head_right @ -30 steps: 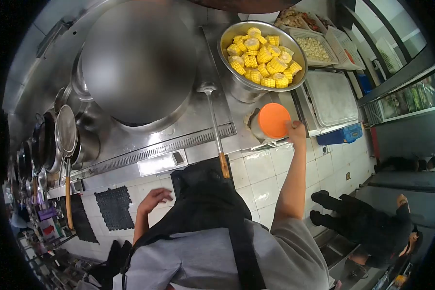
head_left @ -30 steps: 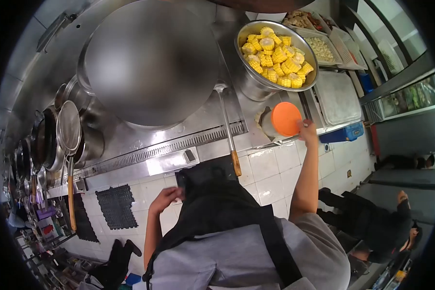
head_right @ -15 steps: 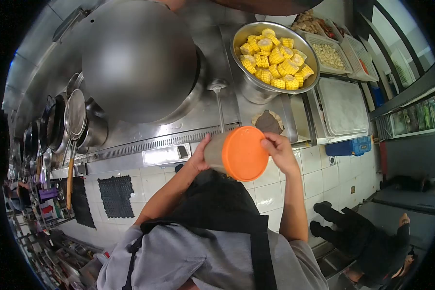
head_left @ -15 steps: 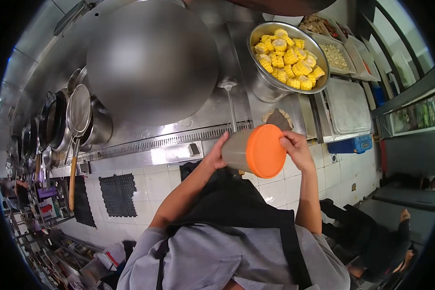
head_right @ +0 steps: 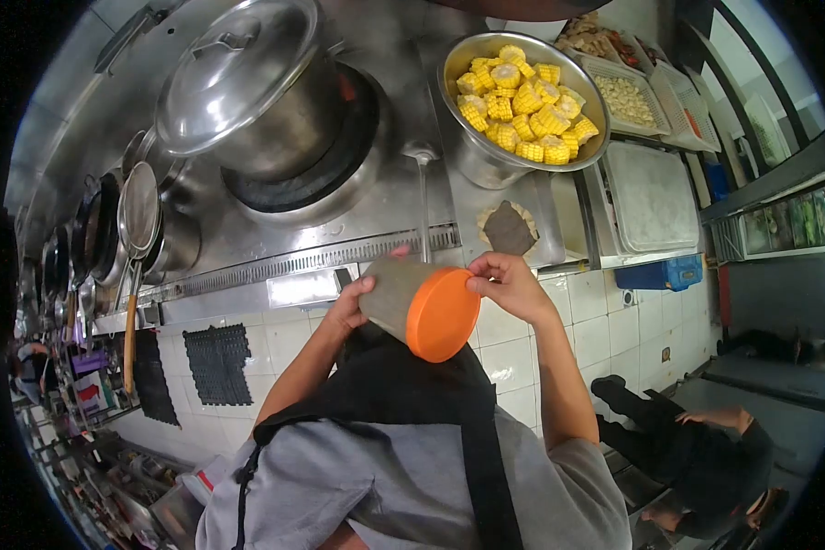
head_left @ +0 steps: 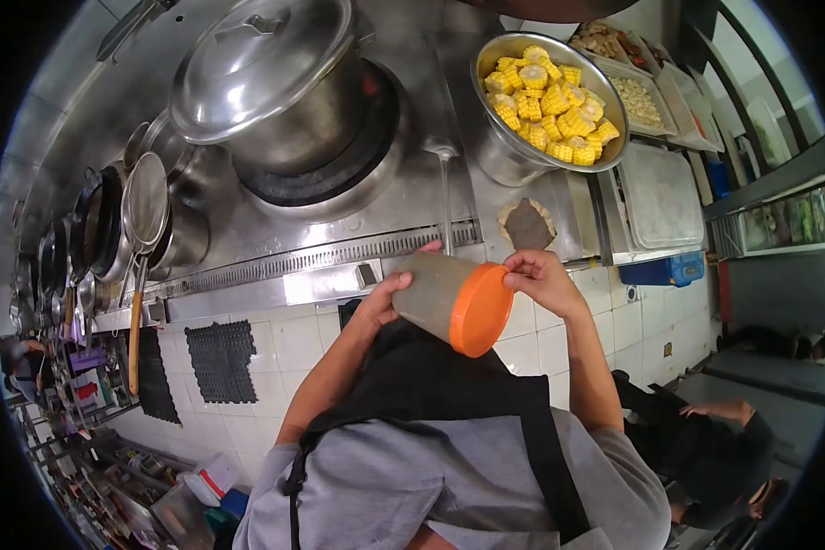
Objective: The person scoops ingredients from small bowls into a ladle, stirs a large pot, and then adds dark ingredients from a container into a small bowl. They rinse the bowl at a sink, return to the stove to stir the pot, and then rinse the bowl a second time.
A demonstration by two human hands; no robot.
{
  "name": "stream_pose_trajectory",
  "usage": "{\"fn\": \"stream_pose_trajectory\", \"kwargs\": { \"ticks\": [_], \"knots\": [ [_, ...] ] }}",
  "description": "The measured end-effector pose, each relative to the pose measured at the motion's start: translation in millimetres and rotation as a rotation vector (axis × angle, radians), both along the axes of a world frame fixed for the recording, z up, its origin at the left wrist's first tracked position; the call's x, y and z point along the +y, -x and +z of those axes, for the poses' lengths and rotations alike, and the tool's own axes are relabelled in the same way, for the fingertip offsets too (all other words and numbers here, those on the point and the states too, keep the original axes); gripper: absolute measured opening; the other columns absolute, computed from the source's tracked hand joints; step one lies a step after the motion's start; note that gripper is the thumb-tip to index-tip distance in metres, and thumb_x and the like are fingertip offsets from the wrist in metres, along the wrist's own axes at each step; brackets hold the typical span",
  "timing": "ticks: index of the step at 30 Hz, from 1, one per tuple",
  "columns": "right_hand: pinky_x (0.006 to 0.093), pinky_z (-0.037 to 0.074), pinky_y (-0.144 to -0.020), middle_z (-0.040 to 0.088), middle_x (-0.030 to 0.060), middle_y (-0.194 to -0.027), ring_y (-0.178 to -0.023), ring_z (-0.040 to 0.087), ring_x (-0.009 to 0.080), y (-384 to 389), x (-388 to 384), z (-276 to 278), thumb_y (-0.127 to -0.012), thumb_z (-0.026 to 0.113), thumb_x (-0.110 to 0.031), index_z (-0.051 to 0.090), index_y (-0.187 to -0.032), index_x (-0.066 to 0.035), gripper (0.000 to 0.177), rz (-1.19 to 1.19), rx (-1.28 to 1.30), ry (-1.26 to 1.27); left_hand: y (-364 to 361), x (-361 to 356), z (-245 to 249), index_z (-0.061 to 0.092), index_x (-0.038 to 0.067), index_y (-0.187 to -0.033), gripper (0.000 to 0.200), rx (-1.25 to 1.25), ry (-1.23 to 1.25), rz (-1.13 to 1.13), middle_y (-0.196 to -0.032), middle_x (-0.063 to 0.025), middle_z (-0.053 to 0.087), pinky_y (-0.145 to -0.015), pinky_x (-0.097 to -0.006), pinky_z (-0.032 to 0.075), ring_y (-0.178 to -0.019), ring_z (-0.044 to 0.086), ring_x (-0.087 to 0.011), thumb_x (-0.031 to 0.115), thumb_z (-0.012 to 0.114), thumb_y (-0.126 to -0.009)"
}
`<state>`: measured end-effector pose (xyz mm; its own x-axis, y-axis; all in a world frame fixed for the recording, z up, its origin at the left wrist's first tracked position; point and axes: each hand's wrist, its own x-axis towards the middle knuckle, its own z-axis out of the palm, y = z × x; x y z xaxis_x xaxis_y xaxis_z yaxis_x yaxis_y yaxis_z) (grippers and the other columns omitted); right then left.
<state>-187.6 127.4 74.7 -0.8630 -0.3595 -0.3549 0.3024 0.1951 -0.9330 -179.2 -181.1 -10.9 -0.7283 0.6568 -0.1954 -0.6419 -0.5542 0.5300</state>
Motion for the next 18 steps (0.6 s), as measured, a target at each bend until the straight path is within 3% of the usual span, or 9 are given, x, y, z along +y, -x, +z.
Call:
{"fn": "stream_pose_trajectory", "kwargs": {
  "ticks": [7, 12, 16, 18],
  "knots": [
    [0.0234, 0.051, -0.076, 0.062, -0.0012, -0.089, -0.084, 0.059, 0.0065, 0, -2, 5, -0.086, 0.073, 0.001, 0.062, -0.096, -0.002, 0.016, 0.055, -0.017, 0.066, -1, 3, 0, 0.031, 0.007, -0.152, 0.102, 0.024, -0.015, 0.01, -0.137, -0.0116, 0.049, -0.109, -0.0392, 0.041, -0.128, 0.051, -0.0269, 0.045, 0.08, -0.071],
    [0.022, 0.046, -0.073, 0.058, -0.0018, -0.087, -0.081, 0.056, 0.0075, -6, 16, 8, -0.076, 0.083, -0.01, 0.058, -0.09, -0.006, 0.029, 0.074, -0.044, 0.231, -3, 4, -5, 0.031, 0.007, -0.151, 0.101, 0.065, -0.052, 0.005, -0.139, -0.0125, 0.049, -0.11, -0.04, 0.042, -0.129, 0.051, -0.0277, 0.046, 0.079, -0.071],
    [0.023, 0.045, -0.072, 0.058, -0.0029, -0.085, -0.08, 0.055, 0.0068, -23, 27, 66, -0.076, 0.082, -0.009, 0.059, -0.089, -0.006, 0.026, 0.065, 0.099, 0.244, -18, -7, -17, 0.035, 0.006, -0.15, 0.094, -0.073, -0.072, 0.158, -0.145, -0.0148, 0.047, -0.112, -0.0452, 0.04, -0.131, 0.049, -0.0312, 0.049, 0.075, -0.076],
    [0.0243, 0.047, -0.073, 0.062, -0.0014, -0.087, -0.081, 0.057, 0.0072, -28, 36, 80, -0.08, 0.079, -0.009, 0.06, -0.091, -0.005, 0.022, -0.079, 0.182, 0.225, -22, -8, -26, 0.039, 0.006, -0.149, 0.092, -0.188, -0.134, 0.254, -0.144, -0.0167, 0.049, -0.112, -0.0506, 0.04, -0.13, 0.051, -0.0349, 0.053, 0.073, -0.078]
  ]
}}
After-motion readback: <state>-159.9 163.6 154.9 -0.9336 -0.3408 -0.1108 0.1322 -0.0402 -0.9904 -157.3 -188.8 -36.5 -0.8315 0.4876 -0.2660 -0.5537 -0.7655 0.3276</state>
